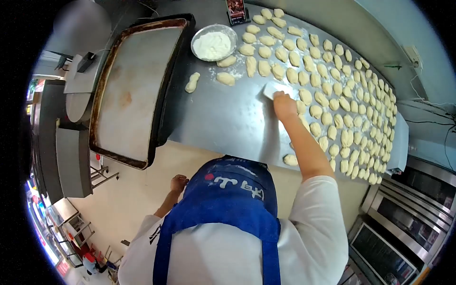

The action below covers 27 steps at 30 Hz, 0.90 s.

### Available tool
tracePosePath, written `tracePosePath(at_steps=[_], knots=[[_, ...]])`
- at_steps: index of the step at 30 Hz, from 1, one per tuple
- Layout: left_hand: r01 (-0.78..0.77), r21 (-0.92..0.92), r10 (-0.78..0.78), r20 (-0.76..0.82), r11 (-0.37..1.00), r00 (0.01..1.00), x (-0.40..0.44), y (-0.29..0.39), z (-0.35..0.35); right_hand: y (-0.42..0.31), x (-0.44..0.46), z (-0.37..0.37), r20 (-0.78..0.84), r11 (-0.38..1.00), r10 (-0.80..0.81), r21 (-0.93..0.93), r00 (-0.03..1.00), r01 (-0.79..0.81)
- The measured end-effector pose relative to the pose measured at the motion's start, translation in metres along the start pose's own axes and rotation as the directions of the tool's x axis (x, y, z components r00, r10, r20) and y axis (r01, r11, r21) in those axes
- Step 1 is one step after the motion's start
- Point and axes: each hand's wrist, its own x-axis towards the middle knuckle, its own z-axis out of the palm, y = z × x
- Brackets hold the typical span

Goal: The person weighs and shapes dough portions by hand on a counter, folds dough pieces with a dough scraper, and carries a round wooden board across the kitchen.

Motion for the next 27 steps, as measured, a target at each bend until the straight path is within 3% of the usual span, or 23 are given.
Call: tracePosePath(at_steps=[2, 3, 4, 6, 8, 9, 10, 11, 12, 13, 15, 16, 17, 18, 19, 20, 21, 22, 23, 24, 25, 26, 27], knots=[[-0.009, -0.157, 0.003, -0.038, 0.988, 0.999, 0.010, -0.006, 0.014, -0.029, -0.002, -0.020, 0.085, 0.972, -0.190, 0.159, 0.978, 0.175], [-0.108, -0.176, 0.089, -0.115, 0.978, 0.989, 0.017, -0.024, 0.025, -0.046, -0.014, -0.007, 0.076, 0.945, -0.294, 0.171, 0.953, 0.278], [-0.112, -0.188, 0.089, -0.126, 0.976, 0.988, 0.013, -0.020, 0.023, -0.062, -0.029, 0.007, 0.068, 0.907, -0.399, 0.177, 0.914, 0.383], [0.021, -0.306, -0.063, -0.128, 0.952, 0.990, -0.013, -0.010, 0.029, -0.069, -0.039, 0.006, -0.071, 0.854, -0.495, 0.140, 0.866, 0.500], [0.032, -0.526, -0.112, -0.122, 0.850, 0.986, -0.025, -0.029, 0.056, -0.036, 0.007, 0.022, -0.156, 0.937, -0.266, 0.189, 0.951, 0.293], [0.073, -0.523, -0.161, -0.125, 0.849, 0.979, -0.044, -0.019, 0.061, -0.016, 0.019, -0.005, -0.036, 0.973, -0.143, 0.181, 0.989, 0.147], [0.115, -0.512, -0.206, -0.125, 0.851, 0.971, -0.063, -0.009, 0.062, 0.016, 0.042, 0.005, 0.004, 0.935, -0.054, 0.351, 0.999, 0.049], [0.155, -0.475, -0.229, -0.101, 0.866, 0.968, -0.075, -0.010, 0.072, 0.044, 0.046, -0.011, -0.012, 0.918, 0.048, 0.396, 0.999, -0.040], [0.190, -0.438, -0.248, -0.078, 0.879, 0.966, -0.084, -0.011, 0.084, 0.075, 0.043, -0.015, -0.190, 0.842, 0.130, 0.539, 0.973, -0.007], [0.193, -0.359, -0.231, -0.064, 0.913, 0.971, -0.101, -0.001, 0.088, 0.108, 0.044, 0.004, -0.455, 0.829, 0.176, 0.547, 0.873, 0.118], [0.259, -0.418, -0.309, -0.056, 0.871, 0.949, -0.109, -0.013, 0.125, 0.170, 0.026, 0.010, -0.101, 0.573, 0.186, 0.819, 0.977, -0.025], [0.328, -0.462, -0.385, -0.032, 0.824, 0.922, -0.116, -0.019, 0.145, 0.196, 0.015, 0.038, -0.058, 0.504, 0.263, 0.859, 0.963, -0.086], [0.291, -0.256, -0.313, -0.049, 0.922, 0.949, -0.122, -0.019, 0.158, 0.229, 0.002, 0.060, 0.095, 0.623, 0.150, 0.763, 0.984, -0.169], [0.351, -0.405, -0.382, 0.003, 0.844, 0.924, -0.139, -0.004, 0.163, 0.267, 0.000, 0.122, 0.073, 0.897, 0.227, 0.373, 0.971, -0.238], [0.190, -0.173, -0.209, -0.099, 0.966, 0.973, -0.129, -0.040, 0.206, 0.268, -0.025, 0.097, 0.114, 0.918, 0.196, 0.329, 0.974, -0.223], [0.038, 0.170, -0.008, -0.173, 0.985, 0.985, -0.128, -0.049, 0.231, 0.282, -0.029, 0.092, 0.167, 0.880, 0.217, 0.393, 0.962, -0.267], [0.327, -0.292, -0.375, -0.125, 0.899, 0.919, -0.154, -0.009, 0.215, 0.293, -0.041, 0.083, 0.138, 0.702, 0.248, 0.657, 0.959, -0.276], [0.278, -0.393, -0.367, -0.173, 0.877, 0.914, -0.174, 0.004, 0.215, 0.320, -0.039, 0.102, 0.035, 0.712, 0.350, 0.640, 0.936, -0.290], [0.298, -0.475, -0.431, -0.200, 0.828, 0.880, -0.176, -0.004, 0.242, 0.343, -0.031, 0.107, 0.232, 0.506, 0.290, 0.786, 0.928, -0.355], [0.312, -0.532, -0.478, -0.207, 0.787, 0.854, -0.186, 0.002, 0.245, 0.352, -0.026, 0.111, 0.033, 0.847, 0.315, 0.442, 0.949, -0.297], [0.285, -0.715, -0.548, -0.162, 0.639, 0.821, -0.192, 0.000, 0.261, 0.347, -0.012, 0.106, -0.026, 0.889, 0.438, 0.158, 0.898, -0.429], [0.223, -0.850, -0.587, -0.120, 0.478, 0.800, -0.194, -0.003, 0.274, 0.321, -0.003, 0.086, -0.033, 0.922, 0.363, 0.157, 0.931, -0.354], [0.220, -0.871, -0.628, -0.122, 0.438, 0.769, -0.202, -0.001, 0.278, 0.283, -0.007, 0.052, -0.181, 0.939, 0.295, 0.238, 0.938, -0.249]])
